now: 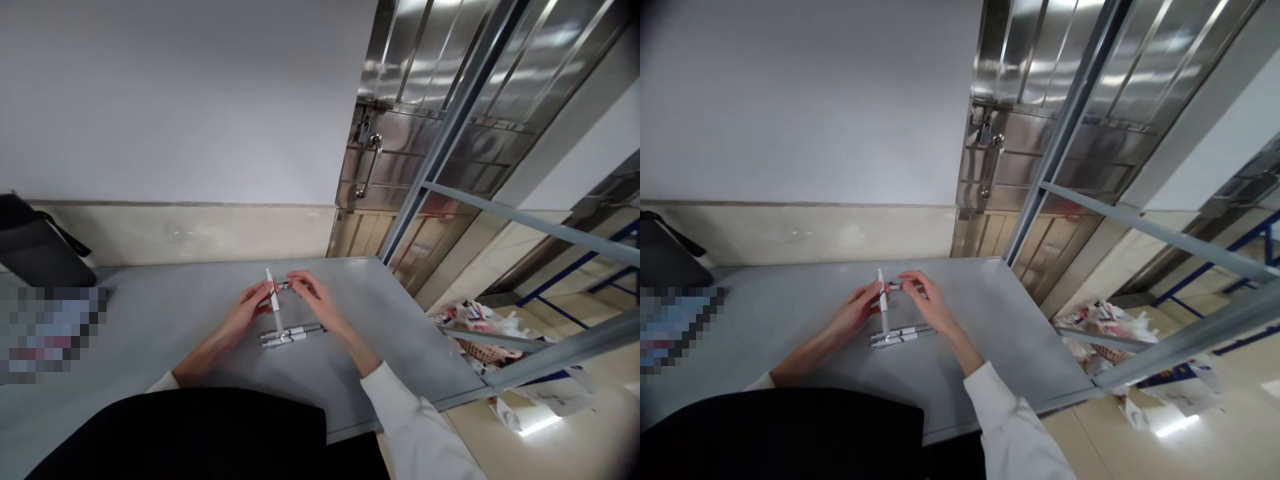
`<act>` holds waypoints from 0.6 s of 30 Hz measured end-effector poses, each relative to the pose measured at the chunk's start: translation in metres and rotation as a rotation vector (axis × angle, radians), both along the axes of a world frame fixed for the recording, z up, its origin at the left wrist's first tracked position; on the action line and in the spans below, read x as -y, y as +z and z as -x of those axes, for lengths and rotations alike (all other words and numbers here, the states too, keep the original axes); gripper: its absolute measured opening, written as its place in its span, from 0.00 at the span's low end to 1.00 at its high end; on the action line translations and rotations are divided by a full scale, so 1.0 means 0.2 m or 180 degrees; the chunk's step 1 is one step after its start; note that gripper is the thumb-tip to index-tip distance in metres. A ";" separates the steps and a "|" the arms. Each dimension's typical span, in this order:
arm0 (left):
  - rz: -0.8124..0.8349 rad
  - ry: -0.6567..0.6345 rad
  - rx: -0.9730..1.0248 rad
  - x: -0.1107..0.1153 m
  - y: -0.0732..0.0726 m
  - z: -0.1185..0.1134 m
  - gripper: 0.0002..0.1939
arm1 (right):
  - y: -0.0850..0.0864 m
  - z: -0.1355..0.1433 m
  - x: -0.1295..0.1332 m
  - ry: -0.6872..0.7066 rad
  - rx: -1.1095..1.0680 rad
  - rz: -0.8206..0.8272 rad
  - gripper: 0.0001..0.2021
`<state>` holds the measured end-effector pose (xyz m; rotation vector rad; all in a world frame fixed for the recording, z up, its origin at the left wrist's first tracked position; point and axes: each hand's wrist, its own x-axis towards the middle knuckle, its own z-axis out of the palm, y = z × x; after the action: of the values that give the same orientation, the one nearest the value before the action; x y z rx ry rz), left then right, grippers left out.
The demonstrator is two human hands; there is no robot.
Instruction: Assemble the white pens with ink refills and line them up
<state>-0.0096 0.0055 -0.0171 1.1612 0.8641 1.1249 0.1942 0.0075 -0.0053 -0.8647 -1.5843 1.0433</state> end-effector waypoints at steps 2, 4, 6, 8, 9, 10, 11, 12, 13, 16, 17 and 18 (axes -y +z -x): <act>-0.0005 -0.0078 -0.0049 0.01 0.01 0.00 0.24 | 0.01 0.06 -0.02 -0.0033 -0.0070 -0.0012 0.15; -0.0039 -0.0134 -0.0105 0.01 0.01 0.00 0.25 | 0.02 0.12 -0.04 -0.0002 -0.0234 -0.0028 0.15; -0.0098 -0.0192 -0.0174 0.02 0.02 -0.01 0.25 | 0.02 0.17 -0.05 0.0112 -0.0392 0.0058 0.16; -0.0146 -0.0259 -0.0274 0.02 0.02 -0.01 0.26 | 0.02 0.19 -0.05 0.0270 -0.0525 0.0216 0.18; -0.0149 -0.0272 -0.0333 0.03 0.02 -0.01 0.26 | 0.02 0.19 -0.05 0.0320 -0.0630 0.0293 0.18; -0.0139 -0.0259 -0.0392 0.03 0.02 -0.01 0.27 | 0.03 0.19 -0.05 0.0342 -0.0791 0.0361 0.19; -0.0123 -0.0226 -0.0445 0.03 0.02 -0.01 0.28 | 0.03 0.18 -0.05 0.0338 -0.1014 0.0430 0.19; -0.0120 -0.0196 -0.0490 0.02 0.02 -0.01 0.29 | 0.04 0.16 -0.05 0.0321 -0.1291 0.0510 0.20; -0.0135 -0.0183 -0.0528 0.02 0.02 -0.01 0.29 | 0.05 0.14 -0.05 0.0307 -0.1610 0.0601 0.20; -0.0285 -0.0167 -0.0583 0.00 0.01 0.00 0.30 | 0.10 0.06 -0.07 0.0279 -0.2482 0.0845 0.14; -0.0339 -0.0128 -0.0583 -0.01 0.01 0.01 0.30 | 0.12 0.03 -0.08 0.0248 -0.2750 0.0878 0.11; -0.0372 -0.0060 -0.0579 -0.02 0.00 0.02 0.30 | 0.13 0.00 -0.08 0.0229 -0.2960 0.0939 0.09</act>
<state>-0.0130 0.0102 -0.0163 1.3819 0.9340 1.0774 0.1933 0.0244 0.0212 -0.3871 -0.6874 1.4679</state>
